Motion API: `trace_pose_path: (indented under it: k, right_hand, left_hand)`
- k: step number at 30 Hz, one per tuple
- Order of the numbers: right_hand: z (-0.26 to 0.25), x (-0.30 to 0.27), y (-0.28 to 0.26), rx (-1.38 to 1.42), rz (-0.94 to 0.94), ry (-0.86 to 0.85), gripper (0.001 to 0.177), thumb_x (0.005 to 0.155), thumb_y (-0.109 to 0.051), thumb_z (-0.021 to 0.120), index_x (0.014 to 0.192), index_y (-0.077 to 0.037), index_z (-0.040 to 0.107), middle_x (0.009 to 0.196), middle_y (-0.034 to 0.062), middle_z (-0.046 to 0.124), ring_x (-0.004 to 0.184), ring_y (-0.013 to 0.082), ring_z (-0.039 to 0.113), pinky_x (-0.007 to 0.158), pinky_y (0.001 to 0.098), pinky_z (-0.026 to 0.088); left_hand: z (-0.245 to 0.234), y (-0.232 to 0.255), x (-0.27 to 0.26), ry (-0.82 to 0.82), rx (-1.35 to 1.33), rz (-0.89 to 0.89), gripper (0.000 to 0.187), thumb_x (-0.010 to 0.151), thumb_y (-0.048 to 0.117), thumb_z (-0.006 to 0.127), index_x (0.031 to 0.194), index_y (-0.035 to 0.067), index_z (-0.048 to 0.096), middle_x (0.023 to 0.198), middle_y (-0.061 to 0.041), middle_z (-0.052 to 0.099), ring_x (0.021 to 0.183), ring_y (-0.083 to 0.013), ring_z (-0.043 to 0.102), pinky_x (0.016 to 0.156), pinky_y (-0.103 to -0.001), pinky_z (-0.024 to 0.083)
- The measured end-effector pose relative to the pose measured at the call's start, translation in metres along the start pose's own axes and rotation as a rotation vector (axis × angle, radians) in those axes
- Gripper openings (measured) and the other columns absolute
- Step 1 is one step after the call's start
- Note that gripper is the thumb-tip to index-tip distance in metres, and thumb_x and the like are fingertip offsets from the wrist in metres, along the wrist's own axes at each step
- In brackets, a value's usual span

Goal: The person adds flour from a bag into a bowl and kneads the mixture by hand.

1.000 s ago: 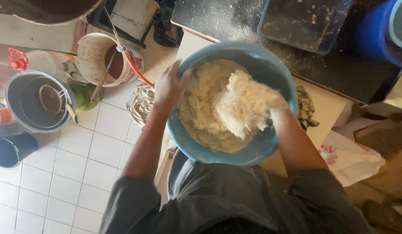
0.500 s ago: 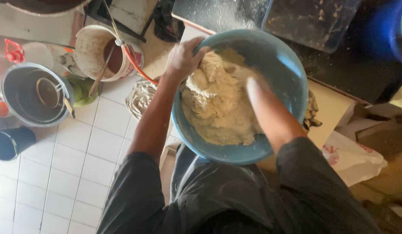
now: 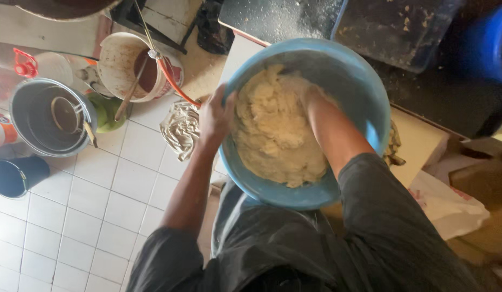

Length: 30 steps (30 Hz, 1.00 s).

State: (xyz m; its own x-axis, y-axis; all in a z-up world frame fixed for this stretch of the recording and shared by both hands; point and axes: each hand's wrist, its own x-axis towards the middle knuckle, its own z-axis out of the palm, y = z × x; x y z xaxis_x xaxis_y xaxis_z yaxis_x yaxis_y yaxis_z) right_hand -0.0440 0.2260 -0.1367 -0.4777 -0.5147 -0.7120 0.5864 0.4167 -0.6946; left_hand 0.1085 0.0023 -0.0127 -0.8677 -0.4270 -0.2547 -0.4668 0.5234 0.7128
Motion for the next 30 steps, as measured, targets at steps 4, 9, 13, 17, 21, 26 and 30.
trace_pose_path:
  k: [4,9,13,17,21,26,30]
  right_hand:
    - [0.016,-0.011,-0.005,0.142,-0.007,-0.057,0.048,0.107,-0.041,0.051,0.134,-0.005,0.066,0.131,0.0108,0.07,0.121,0.028,0.065,0.104,0.042,0.051]
    - [-0.014,-0.09,-0.005,0.146,-0.025,-0.14,0.048,0.107,-0.041,0.051,0.134,-0.004,0.065,0.131,0.0108,0.07,0.121,0.028,0.065,0.104,0.042,0.052]
    - [-0.053,-0.086,-0.022,0.058,-0.093,0.103,0.049,0.107,-0.041,0.05,0.134,-0.004,0.065,0.131,0.0107,0.07,0.121,0.0279,0.065,0.104,0.042,0.052]
    - [-0.026,-0.027,-0.023,-0.015,-0.052,0.097,0.049,0.107,-0.042,0.05,0.134,-0.004,0.065,0.13,0.0107,0.07,0.121,0.0279,0.065,0.104,0.0419,0.052]
    - [0.03,-0.008,0.001,0.172,0.008,-0.025,0.049,0.107,-0.042,0.05,0.134,-0.004,0.065,0.13,0.0107,0.07,0.121,0.0279,0.065,0.103,0.0419,0.052]
    - [0.045,-0.036,0.011,0.453,0.007,-0.056,0.05,0.107,-0.042,0.05,0.135,-0.003,0.065,0.13,0.0107,0.07,0.121,0.0279,0.065,0.103,0.0419,0.052]
    - [0.025,-0.084,0.015,0.567,-0.051,-0.018,0.05,0.107,-0.042,0.05,0.135,-0.003,0.065,0.13,0.0107,0.07,0.121,0.0279,0.065,0.103,0.0418,0.052]
  left_hand:
    - [0.02,0.04,0.096,-0.191,0.021,0.299,0.041,0.097,0.045,0.065,0.128,0.017,0.068,0.107,-0.016,0.076,0.088,-0.0339,0.075,0.077,-0.044,0.057]
    - [0.001,0.042,0.079,-0.278,0.135,0.142,0.055,0.096,0.053,0.062,0.137,0.016,0.061,0.099,-0.016,0.076,0.086,-0.0312,0.075,0.078,-0.043,0.057]
    - [-0.017,0.005,-0.038,0.083,0.062,-0.005,0.049,0.102,0.04,0.061,0.135,0.004,0.061,0.115,-0.023,0.072,0.102,-0.0412,0.071,0.085,-0.047,0.055]
    - [-0.011,-0.001,-0.071,0.159,-0.073,-0.094,0.047,0.103,0.034,0.06,0.137,0.002,0.058,0.114,-0.024,0.071,0.104,-0.0404,0.072,0.088,-0.047,0.055]
    - [0.003,0.005,0.001,0.022,0.011,-0.018,0.039,0.102,0.032,0.062,0.133,0.009,0.064,0.103,-0.024,0.073,0.095,-0.0433,0.07,0.08,-0.049,0.054]
    - [0.035,0.036,0.091,-0.077,0.04,0.339,0.038,0.097,0.036,0.072,0.127,0.013,0.069,0.104,-0.019,0.075,0.093,-0.0346,0.073,0.082,-0.043,0.057]
    - [0.039,0.055,0.092,-0.044,0.159,0.399,0.053,0.093,0.04,0.079,0.135,0.014,0.062,0.117,-0.018,0.069,0.105,-0.0347,0.068,0.087,-0.044,0.055]
